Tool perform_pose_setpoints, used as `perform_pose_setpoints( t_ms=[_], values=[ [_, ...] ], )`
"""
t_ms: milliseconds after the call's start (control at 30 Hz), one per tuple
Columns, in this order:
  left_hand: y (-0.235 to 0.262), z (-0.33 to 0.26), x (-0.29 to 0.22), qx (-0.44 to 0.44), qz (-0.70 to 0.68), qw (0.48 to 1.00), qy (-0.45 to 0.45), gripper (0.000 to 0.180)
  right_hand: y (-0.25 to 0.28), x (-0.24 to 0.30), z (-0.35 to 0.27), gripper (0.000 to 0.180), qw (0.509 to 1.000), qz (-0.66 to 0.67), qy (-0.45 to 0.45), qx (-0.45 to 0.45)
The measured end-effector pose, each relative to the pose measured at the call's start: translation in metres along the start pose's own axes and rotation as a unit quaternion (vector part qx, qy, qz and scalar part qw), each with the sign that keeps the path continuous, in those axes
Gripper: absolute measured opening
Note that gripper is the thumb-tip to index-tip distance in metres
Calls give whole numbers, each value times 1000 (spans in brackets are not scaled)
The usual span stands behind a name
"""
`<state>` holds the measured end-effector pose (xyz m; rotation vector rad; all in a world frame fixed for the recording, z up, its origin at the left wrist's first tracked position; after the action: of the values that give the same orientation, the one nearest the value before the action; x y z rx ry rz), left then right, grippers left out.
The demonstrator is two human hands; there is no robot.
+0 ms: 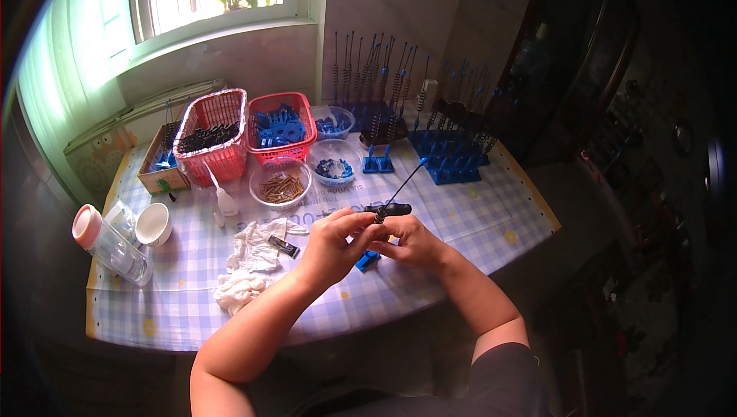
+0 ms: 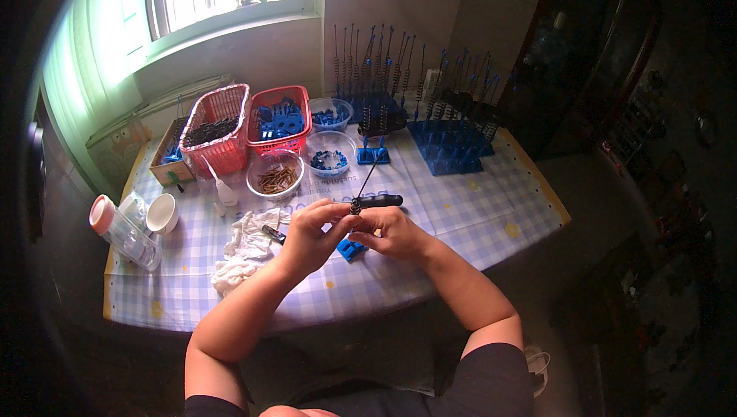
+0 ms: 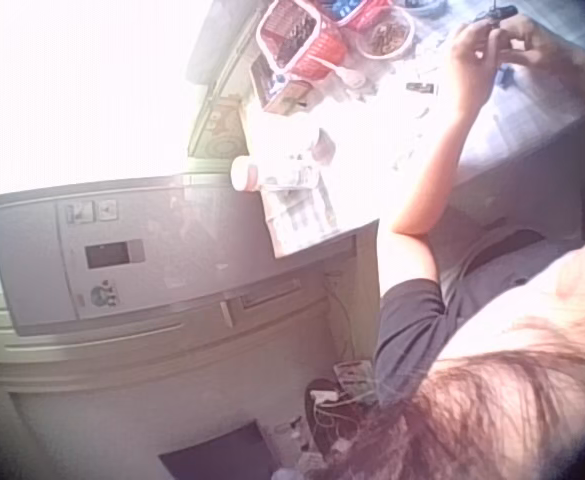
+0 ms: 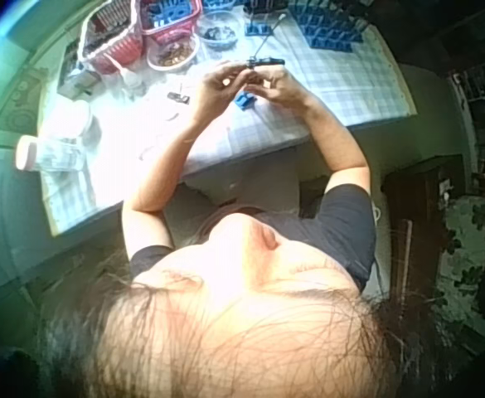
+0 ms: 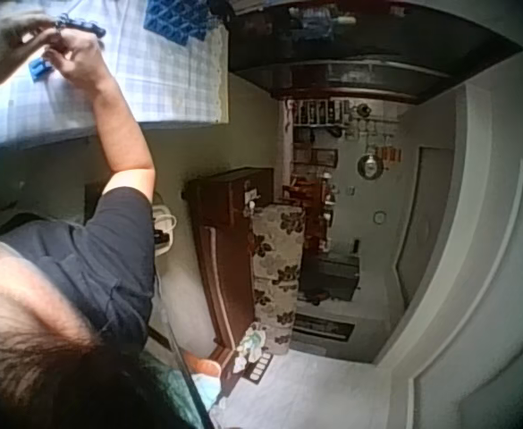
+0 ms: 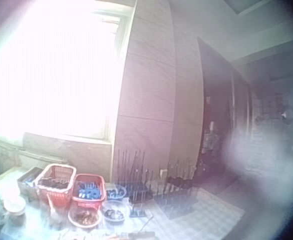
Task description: Assembling small electrical components including springs, connectors, and glass tubes at a workstation.
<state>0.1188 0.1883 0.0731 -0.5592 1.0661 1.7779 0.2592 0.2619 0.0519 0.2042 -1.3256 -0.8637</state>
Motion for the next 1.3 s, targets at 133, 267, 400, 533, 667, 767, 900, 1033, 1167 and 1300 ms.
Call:
perform_pose_setpoints(
  t_ms=[133, 267, 400, 533, 667, 767, 900, 1033, 1167, 1300],
  values=[
    [0, 0, 0, 2, -10, 1000, 4, 18, -1, -1, 0, 15, 1000, 9, -2, -3],
    [0, 0, 0, -1, -1, 1000, 1, 18, 0, 1, 0, 15, 1000, 1, -3, -2],
    [-1, -1, 0, -9, -3, 1000, -11, 18, 0, -1, 1, 15, 1000, 5, 10, -7],
    [-1, 0, 0, -5, -5, 1000, -5, 18, -1, -1, 0, 16, 1000, 3, 2, -5],
    [-1, 0, 2, -9, 5, 1000, -9, 18, 0, -2, 0, 16, 1000, -3, -12, -3],
    [-1, 0, 3, -4, 4, 1000, -3, 18, 0, 0, 1, 16, 1000, 5, 1, -4],
    [0, 0, 2, -6, 4, 1000, -6, 18, 0, 2, 1, 16, 1000, 19, -16, -5],
    [0, -1, 1, -11, 10, 1000, -8, 18, -1, 2, 1, 15, 1000, 13, -5, -4],
    [-2, -1, 1, -7, -2, 1000, 1, 18, -1, -2, -2, 14, 1000, 11, -8, -5],
    [-1, -2, 3, -7, 1, 1000, -10, 18, -1, 3, -1, 15, 999, 20, -24, 5]
  ],
)
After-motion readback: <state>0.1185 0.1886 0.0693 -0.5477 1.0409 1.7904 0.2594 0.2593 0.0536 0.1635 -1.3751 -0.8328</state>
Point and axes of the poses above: each hand's wrist, its own z-axis towards the middle knuckle, its own y-axis out of the back of the hand, x = y × z, the point moved 4 cm from there along z, towards the middle knuckle, and after that the axes turned 8 degrees about x, right-handed, at the moved point
